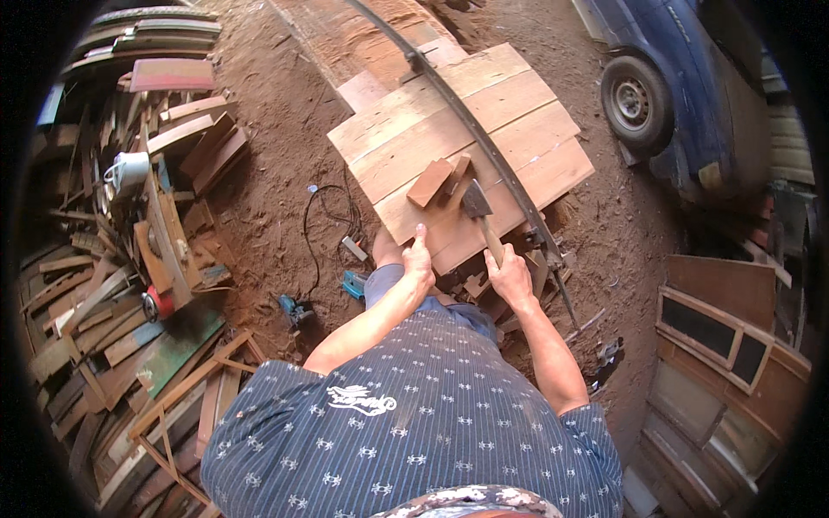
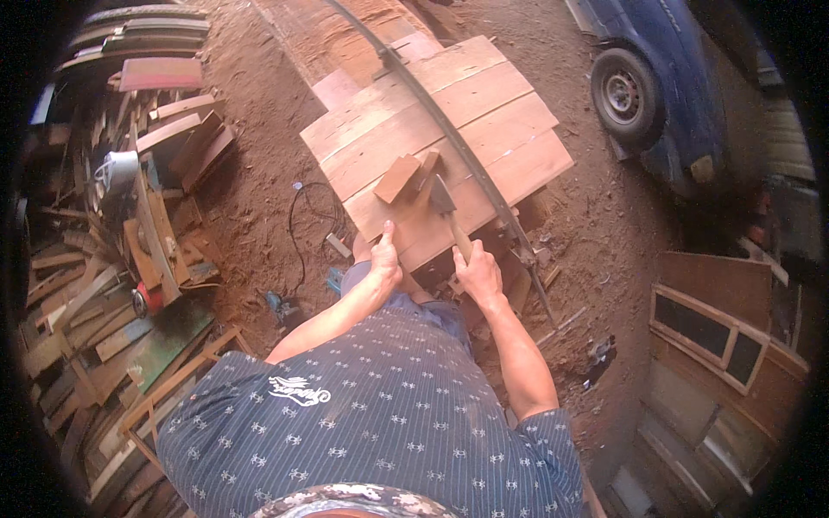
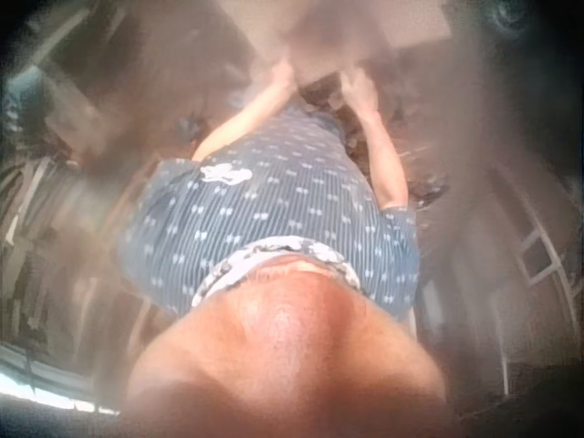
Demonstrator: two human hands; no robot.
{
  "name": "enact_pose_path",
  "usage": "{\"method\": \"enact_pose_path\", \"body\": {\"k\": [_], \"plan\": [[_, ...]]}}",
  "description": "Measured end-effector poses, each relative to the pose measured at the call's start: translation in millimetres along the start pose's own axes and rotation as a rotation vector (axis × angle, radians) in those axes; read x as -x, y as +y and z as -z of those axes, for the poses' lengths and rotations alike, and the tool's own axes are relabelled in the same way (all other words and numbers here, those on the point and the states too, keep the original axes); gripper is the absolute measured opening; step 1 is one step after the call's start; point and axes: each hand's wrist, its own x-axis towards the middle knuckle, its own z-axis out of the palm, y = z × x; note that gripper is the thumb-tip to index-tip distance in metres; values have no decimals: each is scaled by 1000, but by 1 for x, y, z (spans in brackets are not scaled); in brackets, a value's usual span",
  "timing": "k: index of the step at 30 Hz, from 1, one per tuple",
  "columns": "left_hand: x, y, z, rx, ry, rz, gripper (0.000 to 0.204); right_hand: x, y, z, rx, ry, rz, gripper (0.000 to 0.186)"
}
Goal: The person uses a long metal blade to cut small wooden blocks on a makeshift workbench. They repeatedly position the wood, apply pressure to the blade, and use a hammer to drive the blade through the material. The person also moves the cut pieces and adjusts the wood on the bench.
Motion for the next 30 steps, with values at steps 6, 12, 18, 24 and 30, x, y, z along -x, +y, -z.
{"method": "enact_pose_path", "body": {"k": [6, 12, 18, 24, 30], "plan": [[21, 64, 35, -264, -356, 326, 81, -5, -6, 5, -80, -37, -52, 43], [-57, 160, 98, -424, -212, 40, 55, 12, -31, -3, -156, 7, -96, 41], [-134, 218, 76, -393, -397, -140, 46, 17, -111, -14, -331, -120, 20, 39], [-168, 229, 82, -251, -542, 103, 42, -30, -164, -67, -238, -205, 3, 41], [-164, 252, 75, -442, -529, 142, 43, -33, -158, -80, -145, -6, -321, 43]]}}
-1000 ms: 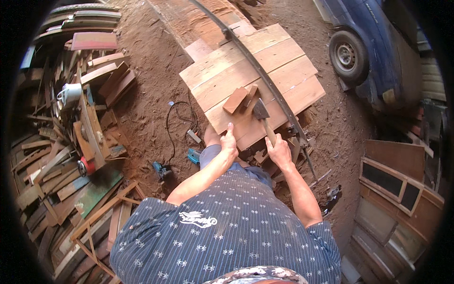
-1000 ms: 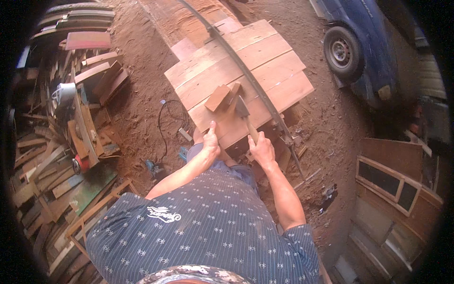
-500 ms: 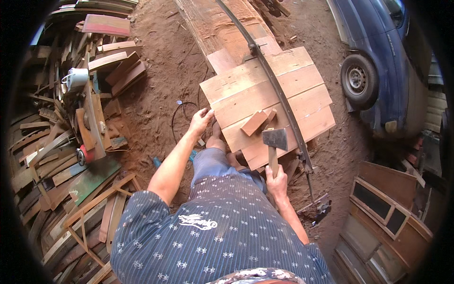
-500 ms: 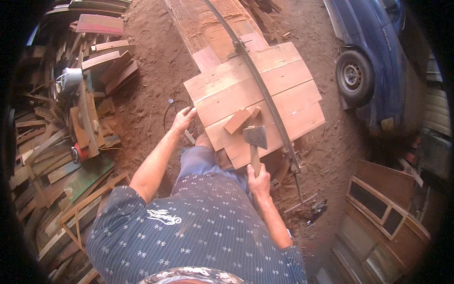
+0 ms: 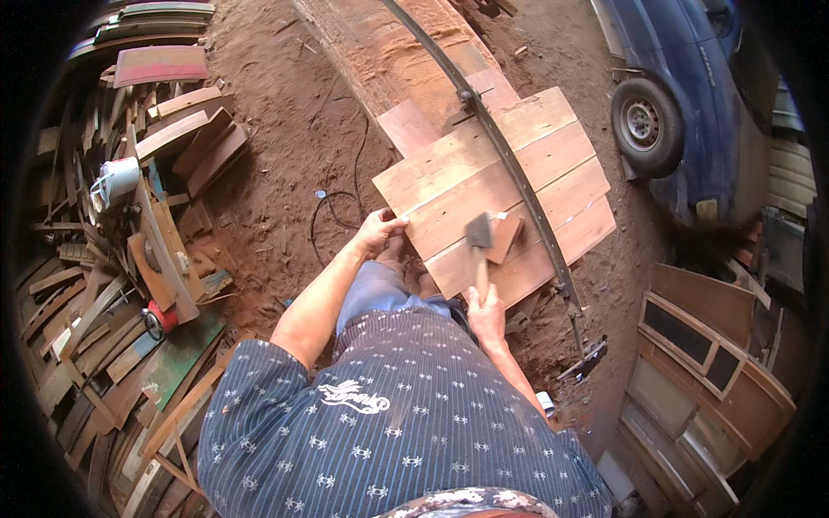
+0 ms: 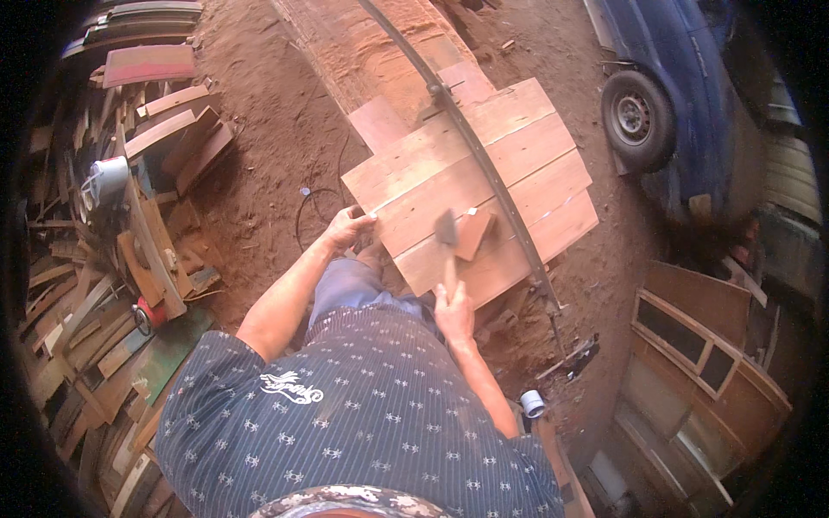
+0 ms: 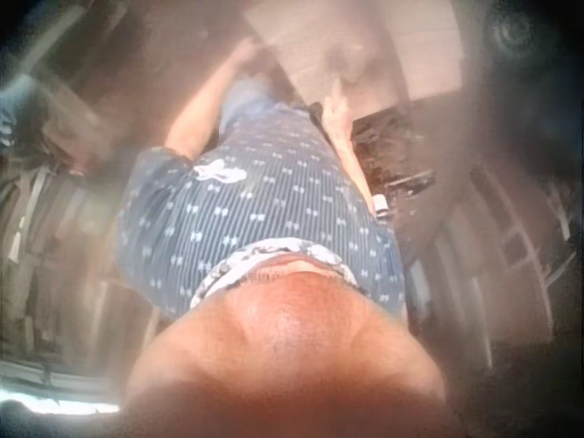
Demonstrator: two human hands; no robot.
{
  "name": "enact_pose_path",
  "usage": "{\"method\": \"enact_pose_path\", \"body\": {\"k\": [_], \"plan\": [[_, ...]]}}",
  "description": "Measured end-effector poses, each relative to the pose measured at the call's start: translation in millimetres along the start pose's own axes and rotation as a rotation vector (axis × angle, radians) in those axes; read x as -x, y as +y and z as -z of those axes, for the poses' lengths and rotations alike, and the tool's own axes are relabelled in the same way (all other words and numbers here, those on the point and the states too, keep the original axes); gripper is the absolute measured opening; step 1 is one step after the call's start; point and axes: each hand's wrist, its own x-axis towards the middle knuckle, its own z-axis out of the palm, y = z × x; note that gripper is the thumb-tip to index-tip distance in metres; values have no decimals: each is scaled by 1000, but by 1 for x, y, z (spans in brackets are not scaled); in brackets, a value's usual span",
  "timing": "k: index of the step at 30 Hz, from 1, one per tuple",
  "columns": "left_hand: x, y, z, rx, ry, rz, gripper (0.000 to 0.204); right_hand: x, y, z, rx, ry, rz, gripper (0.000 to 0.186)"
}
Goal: The person uses a long metal blade to cut small wooden blocks on a makeshift workbench. They repeatedly position the wood, apply pressure to the blade, and use a hammer to drive the blade through the material. The person also moves the cut pieces and adjusts the wood on the bench.
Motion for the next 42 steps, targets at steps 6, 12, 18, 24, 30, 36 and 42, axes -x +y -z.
{"method": "enact_pose_path", "body": {"k": [6, 12, 18, 24, 30, 36, 42], "plan": [[-6, -9, -3, -14, 19, -119, 50, -14, -17, 19, -55, 157, 88, 39], [0, -4, -12, 14, 47, -144, 51, -22, -52, -17, 6, 169, 226, 50], [-5, -11, -8, -47, 84, -216, 53, -39, -49, -22, 25, 44, 170, 46], [-3, -13, -13, -12, 105, -271, 51, -31, -58, -24, -65, 184, 219, 46], [7, -10, -13, -96, 94, -173, 51, -51, -48, -18, 132, 31, 148, 51], [-4, -12, -9, -25, 114, -204, 50, -41, -57, -22, 30, 141, 211, 51], [12, -9, -13, -46, 102, -160, 54, -57, -52, -11, 215, 15, 83, 53]]}}
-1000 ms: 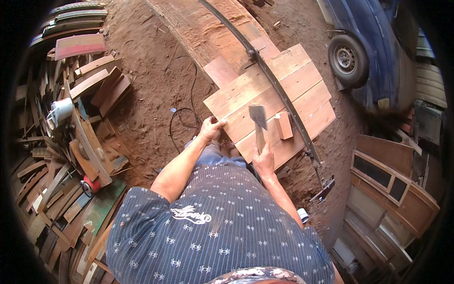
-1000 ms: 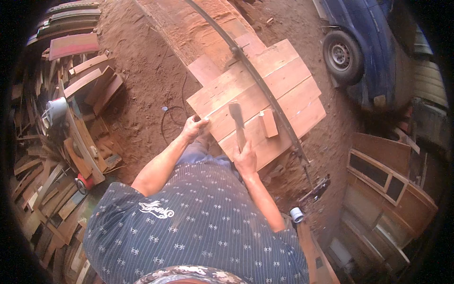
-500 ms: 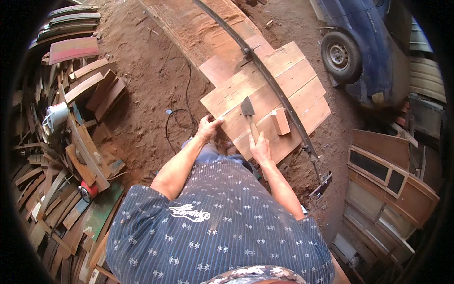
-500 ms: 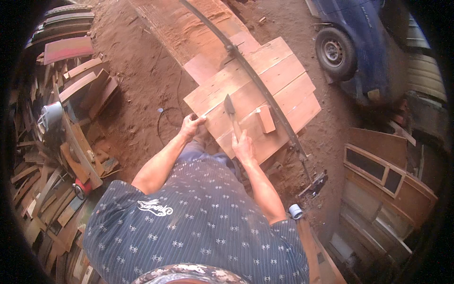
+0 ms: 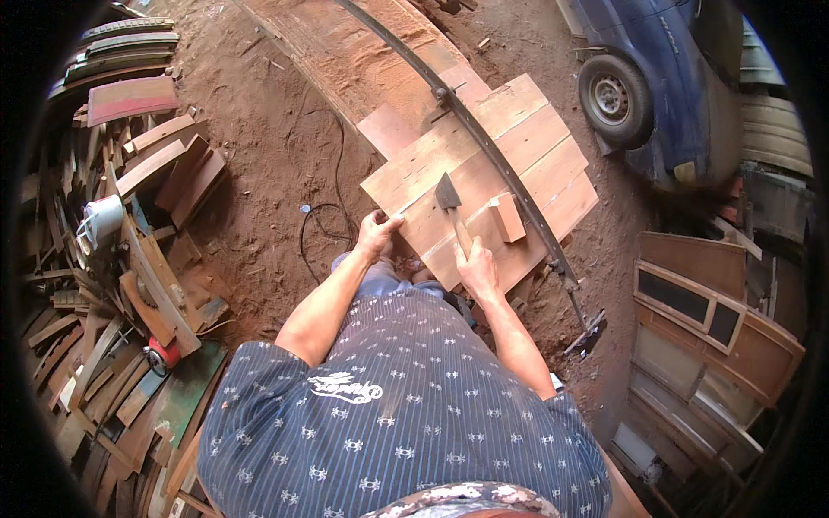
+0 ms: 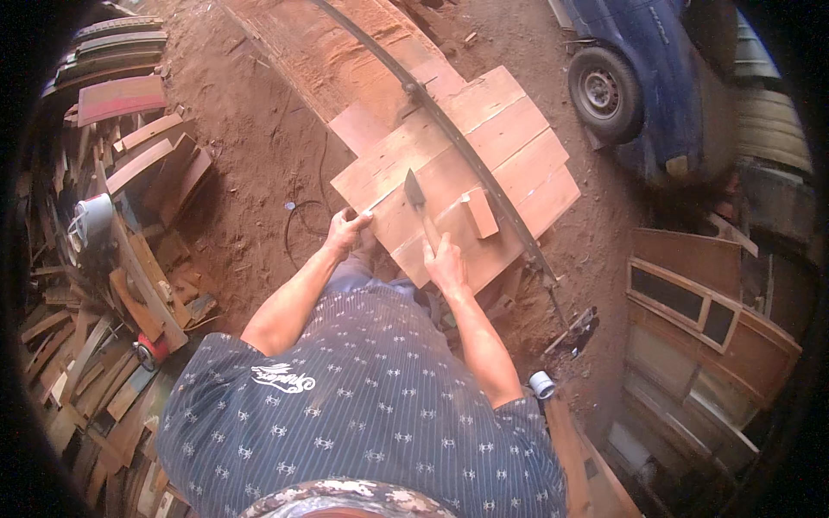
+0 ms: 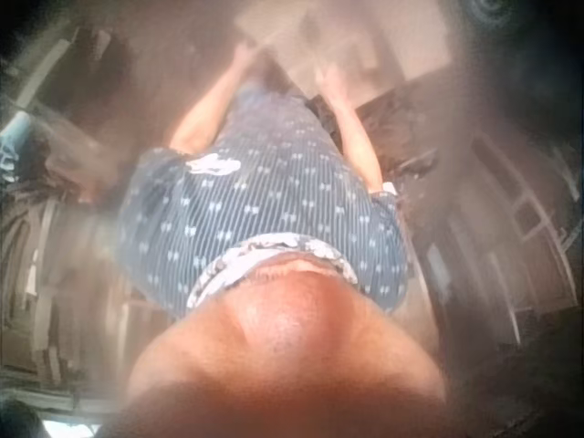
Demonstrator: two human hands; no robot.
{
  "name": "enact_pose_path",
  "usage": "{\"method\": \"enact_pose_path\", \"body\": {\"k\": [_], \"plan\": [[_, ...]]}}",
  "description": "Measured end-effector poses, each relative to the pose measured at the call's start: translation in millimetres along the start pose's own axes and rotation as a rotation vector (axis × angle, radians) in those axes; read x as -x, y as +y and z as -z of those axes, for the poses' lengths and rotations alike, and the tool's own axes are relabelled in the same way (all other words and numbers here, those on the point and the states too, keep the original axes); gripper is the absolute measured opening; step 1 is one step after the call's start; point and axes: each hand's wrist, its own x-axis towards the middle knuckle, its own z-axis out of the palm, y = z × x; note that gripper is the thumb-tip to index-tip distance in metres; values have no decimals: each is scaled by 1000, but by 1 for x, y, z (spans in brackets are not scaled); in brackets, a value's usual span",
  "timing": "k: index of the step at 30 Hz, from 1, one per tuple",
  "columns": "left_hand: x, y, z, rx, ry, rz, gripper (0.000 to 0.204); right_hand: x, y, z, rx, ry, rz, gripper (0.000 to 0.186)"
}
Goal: The person uses a long metal blade to cut small wooden blocks on a makeshift workbench. They repeatedly position the wood, apply pressure to the blade, and use a hammer to drive the blade through the material. The person also moves the cut pieces and adjusts the wood on the bench.
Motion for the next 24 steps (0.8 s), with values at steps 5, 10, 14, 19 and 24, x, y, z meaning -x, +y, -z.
{"method": "enact_pose_path", "body": {"k": [5, 10, 14, 19, 24], "plan": [[11, 22, 0, -441, 29, -148, 70, 23, 35, -12, -71, 81, -38, 55], [38, 42, 19, -990, 175, -484, 90, 49, 69, -14, -56, 117, -94, 51], [9, 76, 5, -1177, 21, -947, 74, 56, 72, -14, -64, 206, -53, 41], [-36, 124, -23, -1591, -435, -1002, 69, 55, 73, -19, -108, 225, -53, 43], [-49, 134, -14, -1724, -649, -1038, 63, 56, 73, -18, -90, 188, -101, 46]]}}
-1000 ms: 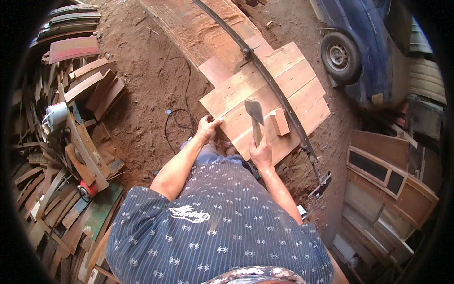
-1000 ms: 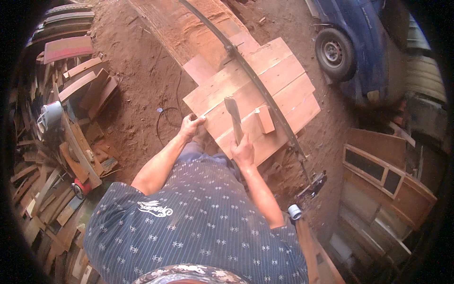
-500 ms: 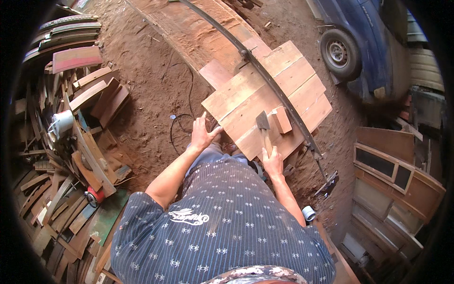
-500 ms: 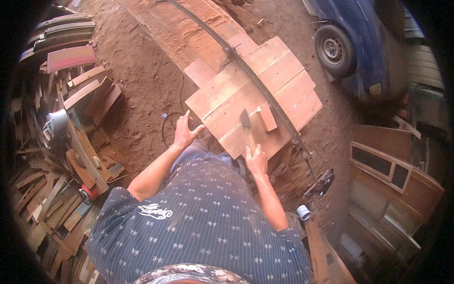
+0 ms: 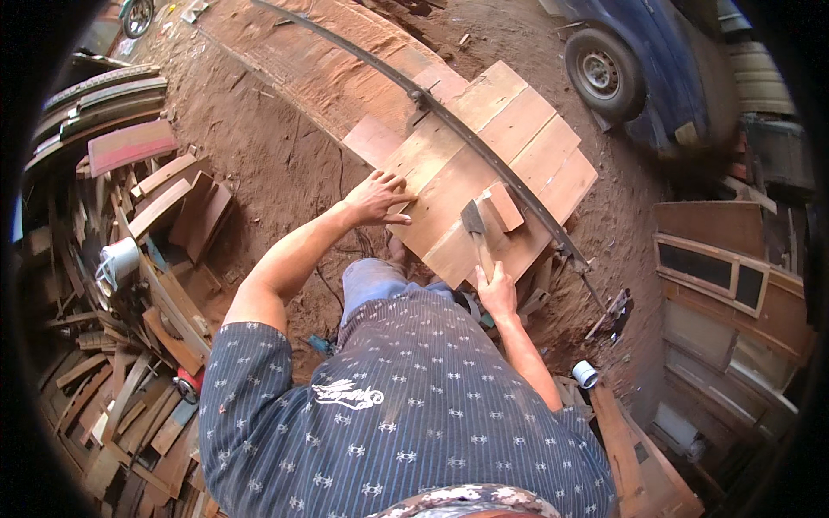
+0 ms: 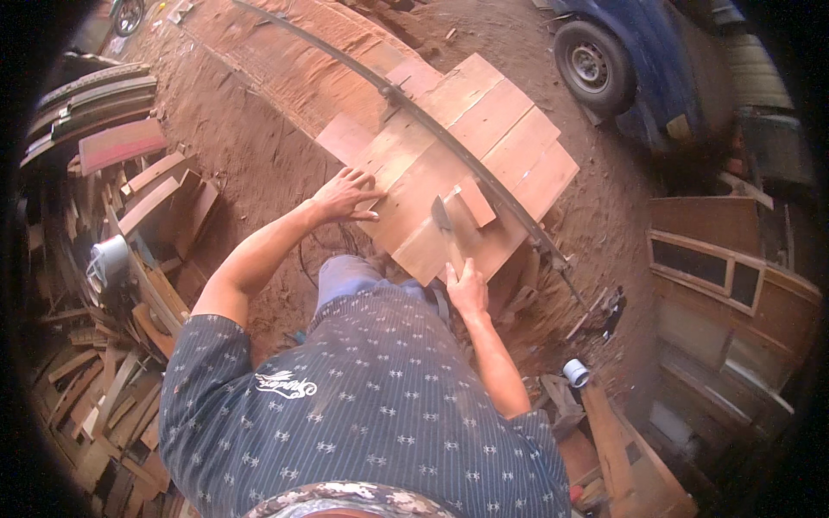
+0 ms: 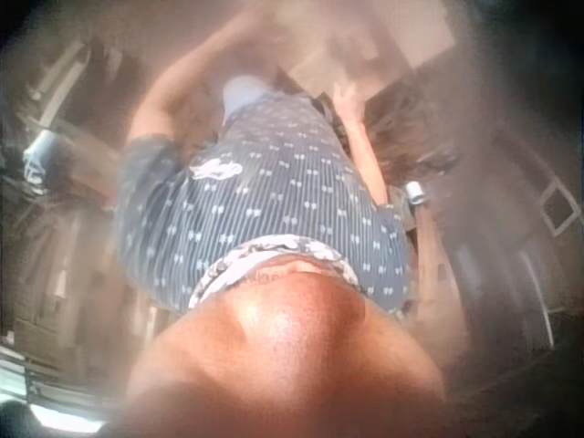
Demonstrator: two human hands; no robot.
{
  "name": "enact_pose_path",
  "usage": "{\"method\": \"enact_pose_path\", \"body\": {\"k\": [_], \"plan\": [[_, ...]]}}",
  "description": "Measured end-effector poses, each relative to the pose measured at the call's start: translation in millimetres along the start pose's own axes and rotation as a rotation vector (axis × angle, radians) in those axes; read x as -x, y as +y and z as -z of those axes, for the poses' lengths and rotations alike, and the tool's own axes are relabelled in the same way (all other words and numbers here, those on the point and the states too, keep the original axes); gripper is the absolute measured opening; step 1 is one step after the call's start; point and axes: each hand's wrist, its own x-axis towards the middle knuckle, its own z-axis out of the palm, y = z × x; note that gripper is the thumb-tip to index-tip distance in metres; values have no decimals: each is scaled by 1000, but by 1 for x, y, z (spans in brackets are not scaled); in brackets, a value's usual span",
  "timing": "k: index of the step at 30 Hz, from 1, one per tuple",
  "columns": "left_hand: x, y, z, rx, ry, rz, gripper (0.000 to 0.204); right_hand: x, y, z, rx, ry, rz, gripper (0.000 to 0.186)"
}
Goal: The person uses a long metal blade to cut small wooden blocks on a makeshift workbench. They repeatedly position the wood, apply pressure to the blade, and use a hammer to drive the blade through the material. The person also moves the cut pieces and adjusts the wood on the bench.
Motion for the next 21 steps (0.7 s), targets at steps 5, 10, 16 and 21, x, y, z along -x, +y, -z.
{"method": "enact_pose_path", "body": {"k": [5, 10, 16, 21], "plan": [[24, 0, -5, -44, -17, -79, 61, 2, -7, 7, -37, -8, -35, 47], [53, 9, 11, 51, -120, -83, 51, 2, -6, 4, -49, -12, -58, 48], [1, 11, 30, 244, 30, -94, 36, 3, -16, 21, -85, -47, -88, 49], [-175, 8, 63, 319, 330, 13, 40, 4, -10, 21, -126, -39, -99, 46]]}}
